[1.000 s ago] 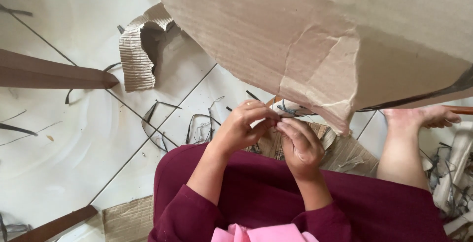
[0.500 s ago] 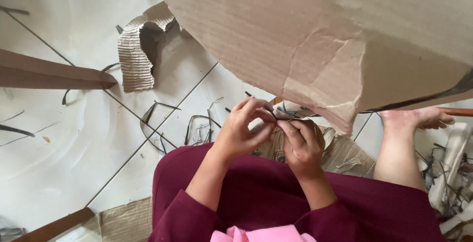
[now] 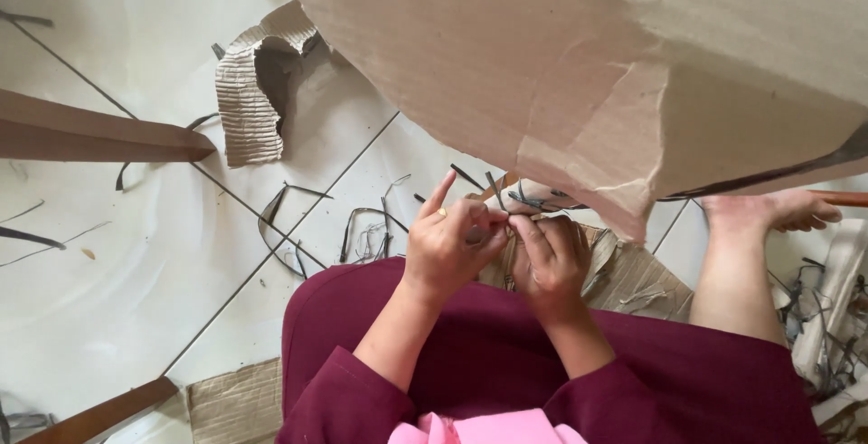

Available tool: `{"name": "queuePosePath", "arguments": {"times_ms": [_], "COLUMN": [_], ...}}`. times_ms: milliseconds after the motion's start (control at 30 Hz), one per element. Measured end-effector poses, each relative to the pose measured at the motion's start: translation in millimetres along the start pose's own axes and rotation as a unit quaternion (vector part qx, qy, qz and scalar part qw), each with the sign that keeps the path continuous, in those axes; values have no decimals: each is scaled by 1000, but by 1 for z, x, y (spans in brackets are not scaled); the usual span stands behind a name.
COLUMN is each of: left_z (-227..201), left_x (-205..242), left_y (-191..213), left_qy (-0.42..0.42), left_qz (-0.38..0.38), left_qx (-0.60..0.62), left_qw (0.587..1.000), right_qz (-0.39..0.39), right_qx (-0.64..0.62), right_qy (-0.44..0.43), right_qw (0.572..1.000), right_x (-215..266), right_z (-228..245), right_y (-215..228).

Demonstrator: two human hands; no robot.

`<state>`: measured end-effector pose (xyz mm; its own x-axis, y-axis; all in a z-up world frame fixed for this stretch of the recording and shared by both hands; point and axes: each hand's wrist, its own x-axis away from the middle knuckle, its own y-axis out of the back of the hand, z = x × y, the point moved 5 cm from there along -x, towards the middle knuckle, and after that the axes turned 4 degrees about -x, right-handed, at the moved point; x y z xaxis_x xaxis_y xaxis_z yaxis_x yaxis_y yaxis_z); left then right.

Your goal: Wrapping the legs of a wooden chair with protective cardboard and securing it with plastic ties.

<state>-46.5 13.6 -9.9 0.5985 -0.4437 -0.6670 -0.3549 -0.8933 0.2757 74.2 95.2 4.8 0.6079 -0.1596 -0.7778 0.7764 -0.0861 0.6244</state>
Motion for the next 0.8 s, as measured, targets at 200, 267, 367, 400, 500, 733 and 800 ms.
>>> {"name": "queuePosePath", "arguments": {"times_ms": [200, 267, 367, 400, 500, 733, 800], "left_z": [37, 47, 54, 53, 57, 71, 63], "left_x": [16, 25, 38, 37, 39, 50, 41], "left_y": [-14, -21, -32, -33, -38, -48, -42], "left_qy": [294, 445, 523, 529, 532, 526, 527], "left_qz": [129, 216, 247, 244, 243, 236, 238], "left_qx": [156, 246, 350, 366, 388, 404, 399], "left_qw": [934, 833, 737, 726, 712, 710, 712], "right_qz": [-13, -23, -27, -28, -27, -9, -6], "right_qx": [-72, -93, -117, -127, -144, -165, -164], "right_qy": [-140, -175, -241, -252, -270, -299, -306], "right_qw": [987, 980, 963, 959, 952, 940, 938], "right_x": [10, 16, 16, 16, 17, 17, 11], "right_z": [8, 9, 7, 7, 5, 0, 4], "right_y": [-9, -11, -13, -14, -15, -16, -13]}}
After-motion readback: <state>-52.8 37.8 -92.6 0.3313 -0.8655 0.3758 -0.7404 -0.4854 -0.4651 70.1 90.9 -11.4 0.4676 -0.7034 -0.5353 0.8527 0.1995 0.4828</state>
